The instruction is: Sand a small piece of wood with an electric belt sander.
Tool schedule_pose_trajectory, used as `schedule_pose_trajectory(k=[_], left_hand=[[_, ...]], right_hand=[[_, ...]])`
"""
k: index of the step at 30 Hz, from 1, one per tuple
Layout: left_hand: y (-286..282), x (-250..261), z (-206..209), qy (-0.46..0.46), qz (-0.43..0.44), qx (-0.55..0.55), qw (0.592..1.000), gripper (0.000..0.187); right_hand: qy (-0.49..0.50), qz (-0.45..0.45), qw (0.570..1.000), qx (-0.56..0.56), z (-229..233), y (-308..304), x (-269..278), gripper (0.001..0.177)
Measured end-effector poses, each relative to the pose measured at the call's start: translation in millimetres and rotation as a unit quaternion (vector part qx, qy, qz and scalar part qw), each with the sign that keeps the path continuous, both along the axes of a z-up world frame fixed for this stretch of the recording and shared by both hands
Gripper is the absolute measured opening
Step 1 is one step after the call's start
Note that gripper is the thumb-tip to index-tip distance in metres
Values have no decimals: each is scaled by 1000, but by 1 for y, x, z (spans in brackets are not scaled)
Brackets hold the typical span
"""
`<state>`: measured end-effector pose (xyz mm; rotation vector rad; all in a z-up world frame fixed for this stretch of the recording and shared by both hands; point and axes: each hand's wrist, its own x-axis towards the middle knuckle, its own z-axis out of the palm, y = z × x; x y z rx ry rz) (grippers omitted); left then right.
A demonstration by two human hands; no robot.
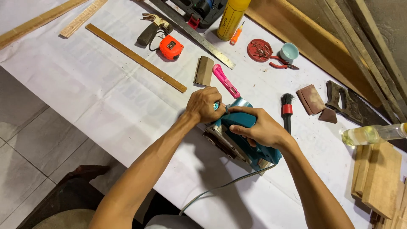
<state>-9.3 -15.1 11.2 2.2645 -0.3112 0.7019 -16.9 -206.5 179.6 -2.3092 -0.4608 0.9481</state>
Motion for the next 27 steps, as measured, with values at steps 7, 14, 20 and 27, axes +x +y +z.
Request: schedule_pose_trajectory(k=[7,14,20,27], left_hand=[[44,2,16,18,10,28,999,19],[151,27,14,37,22,42,998,18],[253,62,-8,37,10,17,999,17],[342,84,-25,109,11,37,993,16]], right_hand=[[-11,9,999,30,4,32,5,60],[21,1,998,65,-12,136,39,60],[26,5,999,41,-20,240,72,60],[39,0,998,51,-38,329,98,59]])
